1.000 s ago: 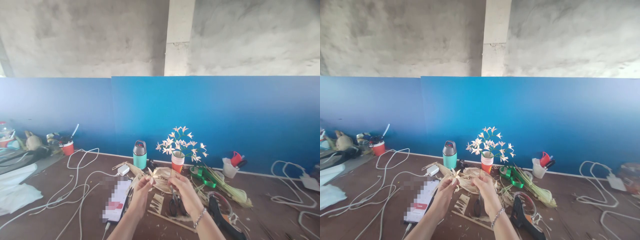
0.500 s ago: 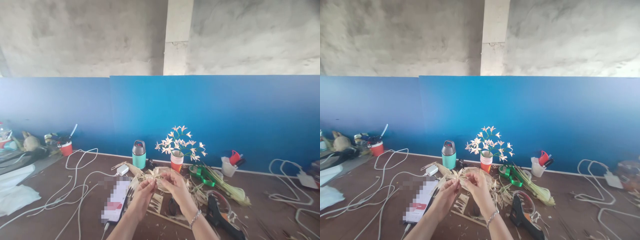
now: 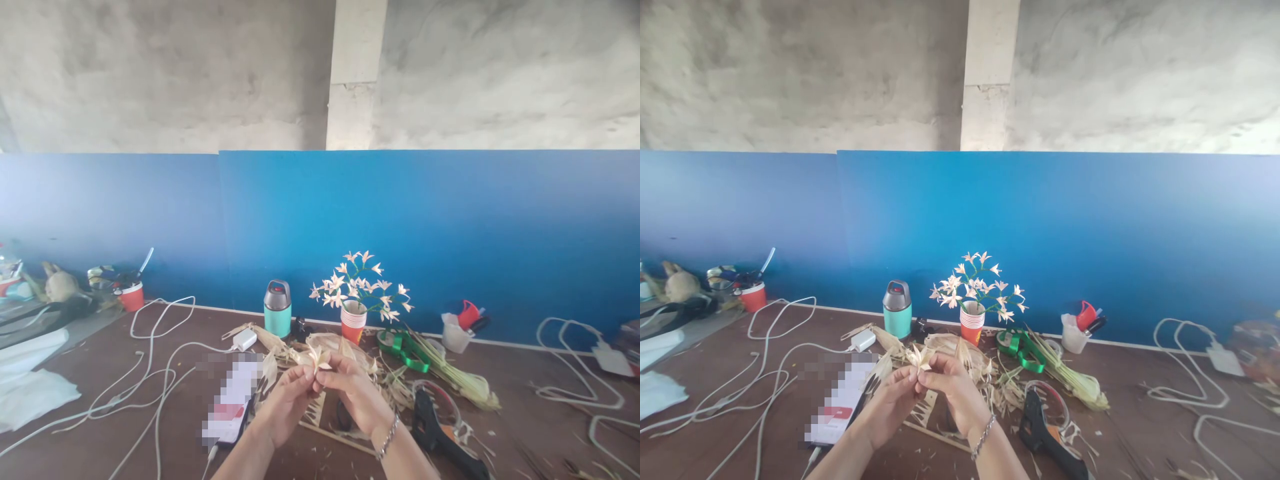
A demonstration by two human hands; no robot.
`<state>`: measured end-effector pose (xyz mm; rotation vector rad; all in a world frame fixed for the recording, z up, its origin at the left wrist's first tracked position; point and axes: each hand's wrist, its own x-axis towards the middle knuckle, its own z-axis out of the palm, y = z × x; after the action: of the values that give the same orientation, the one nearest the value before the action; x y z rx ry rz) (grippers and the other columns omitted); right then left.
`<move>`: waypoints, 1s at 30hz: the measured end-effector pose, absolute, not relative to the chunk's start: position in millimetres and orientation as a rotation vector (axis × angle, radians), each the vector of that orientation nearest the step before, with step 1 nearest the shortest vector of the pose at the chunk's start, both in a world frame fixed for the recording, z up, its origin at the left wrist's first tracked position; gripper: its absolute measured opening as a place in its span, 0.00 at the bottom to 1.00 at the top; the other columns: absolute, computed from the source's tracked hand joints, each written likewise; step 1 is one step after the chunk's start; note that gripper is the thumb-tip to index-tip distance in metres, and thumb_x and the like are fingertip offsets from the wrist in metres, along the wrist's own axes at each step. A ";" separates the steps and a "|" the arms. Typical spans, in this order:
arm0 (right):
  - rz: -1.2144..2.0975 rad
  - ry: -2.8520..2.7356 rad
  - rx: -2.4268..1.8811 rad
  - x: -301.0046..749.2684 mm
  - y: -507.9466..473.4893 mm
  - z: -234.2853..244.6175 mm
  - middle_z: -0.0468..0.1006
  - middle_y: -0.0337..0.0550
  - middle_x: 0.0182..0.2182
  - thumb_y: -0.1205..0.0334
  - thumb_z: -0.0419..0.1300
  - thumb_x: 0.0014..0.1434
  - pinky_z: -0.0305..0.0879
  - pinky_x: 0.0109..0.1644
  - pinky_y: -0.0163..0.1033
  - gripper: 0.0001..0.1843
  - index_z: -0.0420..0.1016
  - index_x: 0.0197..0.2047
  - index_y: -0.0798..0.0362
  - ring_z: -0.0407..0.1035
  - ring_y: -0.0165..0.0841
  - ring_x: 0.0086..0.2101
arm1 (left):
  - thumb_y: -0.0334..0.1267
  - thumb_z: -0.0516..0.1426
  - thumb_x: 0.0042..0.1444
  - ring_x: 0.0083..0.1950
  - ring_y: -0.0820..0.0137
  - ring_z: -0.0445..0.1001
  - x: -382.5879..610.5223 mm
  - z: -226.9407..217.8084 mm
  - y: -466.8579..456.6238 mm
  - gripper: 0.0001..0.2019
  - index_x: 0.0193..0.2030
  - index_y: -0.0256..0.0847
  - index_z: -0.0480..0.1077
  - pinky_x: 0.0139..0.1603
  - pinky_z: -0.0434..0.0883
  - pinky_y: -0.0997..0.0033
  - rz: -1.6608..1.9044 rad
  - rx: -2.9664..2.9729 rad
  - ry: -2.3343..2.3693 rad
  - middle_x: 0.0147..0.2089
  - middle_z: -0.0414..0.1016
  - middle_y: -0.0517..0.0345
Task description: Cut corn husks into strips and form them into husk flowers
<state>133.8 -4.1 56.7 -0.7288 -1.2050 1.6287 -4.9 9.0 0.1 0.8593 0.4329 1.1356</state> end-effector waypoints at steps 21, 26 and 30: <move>1.414 -0.986 -1.009 144.3 13.9 36.4 0.75 0.39 0.22 0.57 0.66 0.43 0.53 0.26 0.33 0.10 0.78 0.26 0.55 0.63 0.28 0.23 | 0.41 0.64 0.48 0.29 0.73 0.64 -4.1 6.1 5.1 0.10 0.24 0.37 0.72 0.35 0.60 0.74 1.141 0.922 0.550 0.24 0.69 0.58; 1.383 -0.877 -1.082 144.8 16.8 36.5 0.74 0.39 0.19 0.60 0.67 0.39 0.52 0.25 0.33 0.07 0.76 0.21 0.55 0.62 0.28 0.21 | 0.40 0.66 0.44 0.36 0.67 0.72 -0.8 8.1 5.9 0.10 0.32 0.38 0.75 0.42 0.63 0.71 1.188 0.995 0.666 0.32 0.78 0.54; 1.403 -0.897 -1.086 144.2 15.7 38.7 0.74 0.37 0.19 0.60 0.65 0.40 0.52 0.25 0.33 0.06 0.77 0.22 0.55 0.62 0.27 0.21 | 0.41 0.67 0.40 0.35 0.64 0.75 1.9 10.0 5.6 0.12 0.31 0.39 0.75 0.42 0.66 0.67 1.269 1.043 0.733 0.31 0.80 0.53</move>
<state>144.2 15.7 38.7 -1.0864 -0.8966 1.4028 1.9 5.6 10.0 1.0433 0.7332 1.2693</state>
